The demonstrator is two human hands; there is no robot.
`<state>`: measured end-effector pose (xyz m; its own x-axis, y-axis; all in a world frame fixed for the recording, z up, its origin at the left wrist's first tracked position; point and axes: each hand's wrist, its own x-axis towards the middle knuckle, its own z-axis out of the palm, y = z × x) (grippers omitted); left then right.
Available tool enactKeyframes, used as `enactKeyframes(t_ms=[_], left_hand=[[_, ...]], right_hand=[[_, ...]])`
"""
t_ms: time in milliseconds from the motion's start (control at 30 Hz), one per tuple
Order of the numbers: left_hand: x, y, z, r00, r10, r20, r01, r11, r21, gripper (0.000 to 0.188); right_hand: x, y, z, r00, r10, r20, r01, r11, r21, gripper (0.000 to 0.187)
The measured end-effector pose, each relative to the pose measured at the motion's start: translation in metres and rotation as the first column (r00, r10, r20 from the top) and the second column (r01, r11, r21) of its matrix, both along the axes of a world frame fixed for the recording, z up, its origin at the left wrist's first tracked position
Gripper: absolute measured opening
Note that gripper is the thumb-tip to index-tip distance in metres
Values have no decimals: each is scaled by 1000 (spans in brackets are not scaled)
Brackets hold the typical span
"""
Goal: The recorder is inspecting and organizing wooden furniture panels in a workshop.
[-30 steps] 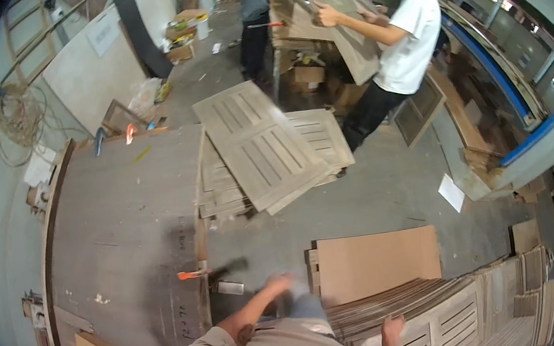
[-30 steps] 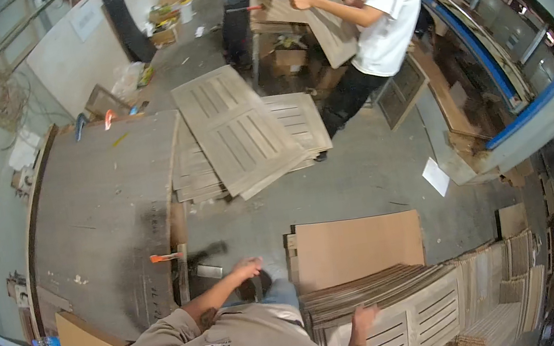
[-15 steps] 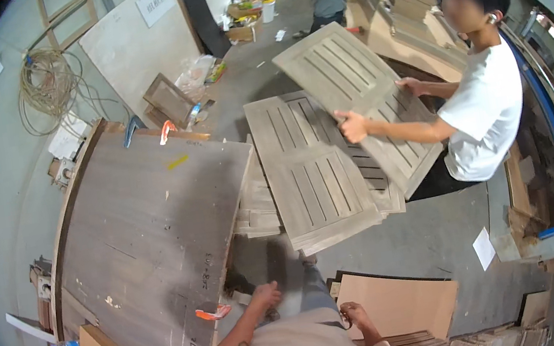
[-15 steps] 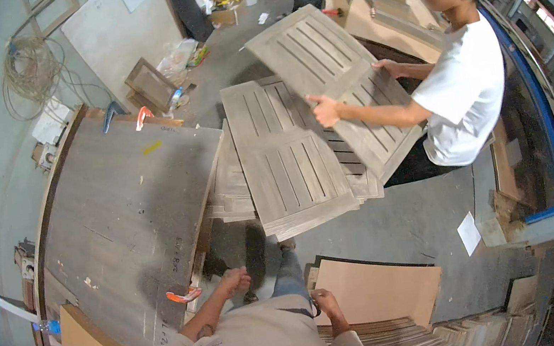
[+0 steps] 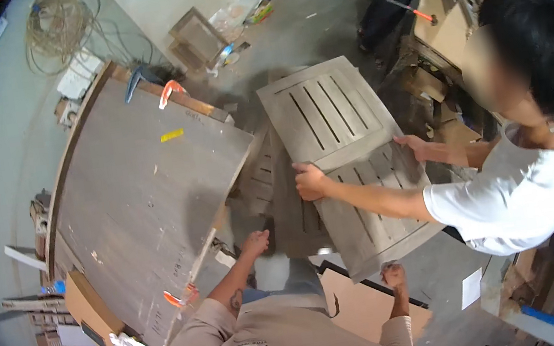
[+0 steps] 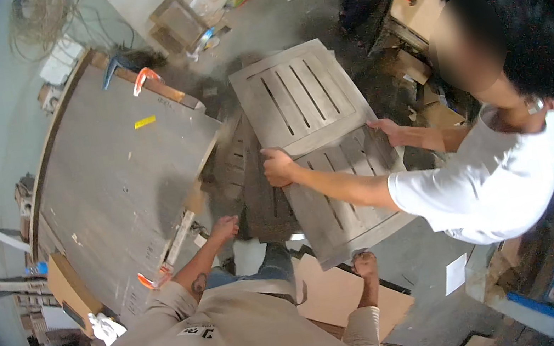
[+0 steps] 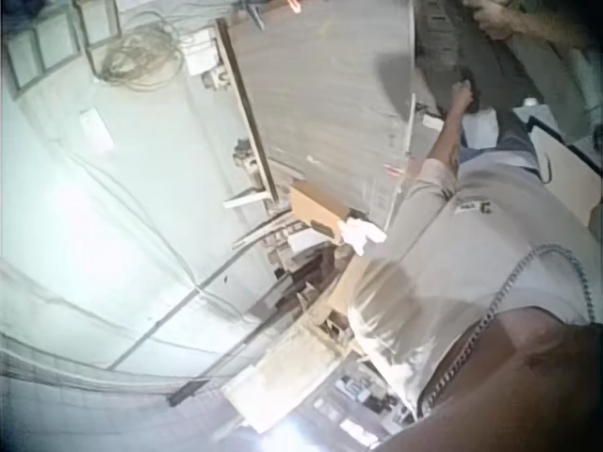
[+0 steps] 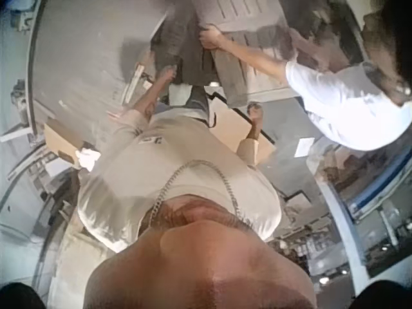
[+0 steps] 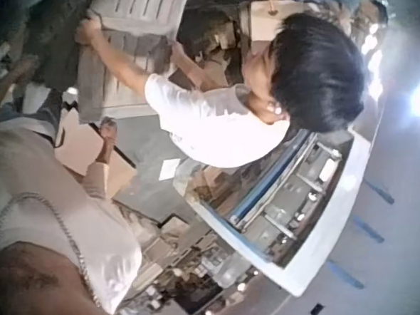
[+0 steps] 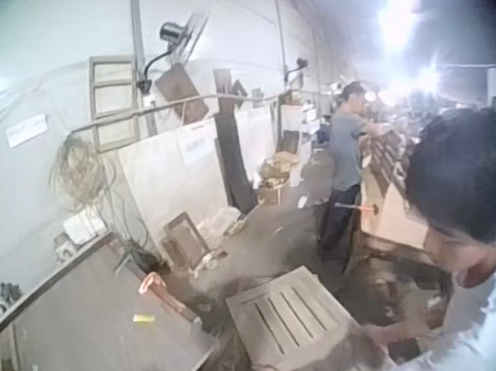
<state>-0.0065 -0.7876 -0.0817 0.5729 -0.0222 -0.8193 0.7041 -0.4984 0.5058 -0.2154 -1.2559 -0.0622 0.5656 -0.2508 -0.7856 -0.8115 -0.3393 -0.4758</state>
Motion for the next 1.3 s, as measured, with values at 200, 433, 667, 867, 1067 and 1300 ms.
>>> enactKeyframes(t_ms=[200, 433, 667, 867, 1067, 1300], left_hand=[[-11, -84, 4, 839, 356, -413, -477, 845, -241, 74], [-45, -179, 35, 629, 646, -433, -775, 478, -414, 75], [-36, -160, 86, 847, 530, -40, -518, 805, -288, 66], [16, -150, 161, 848, 524, 83, -429, 769, -475, 57], [8, -101, 191, 802, 455, 387, -255, 847, -467, 57], [-31, 65, 232, 706, 431, 562, -84, 839, -537, 93]], right_hand=[[46, -39, 99, 882, 222, -415, -132, 963, 235, 45], [74, -98, 120, 970, -143, 198, 187, 956, -225, 52], [159, -103, 65, 903, 41, 427, 250, 757, -603, 59], [159, -101, 61, 918, 107, 383, 172, 762, -625, 65], [149, -27, 130, 942, 47, 333, 121, 876, -466, 82], [149, 150, 210, 789, -62, 612, 239, 948, -212, 71]])
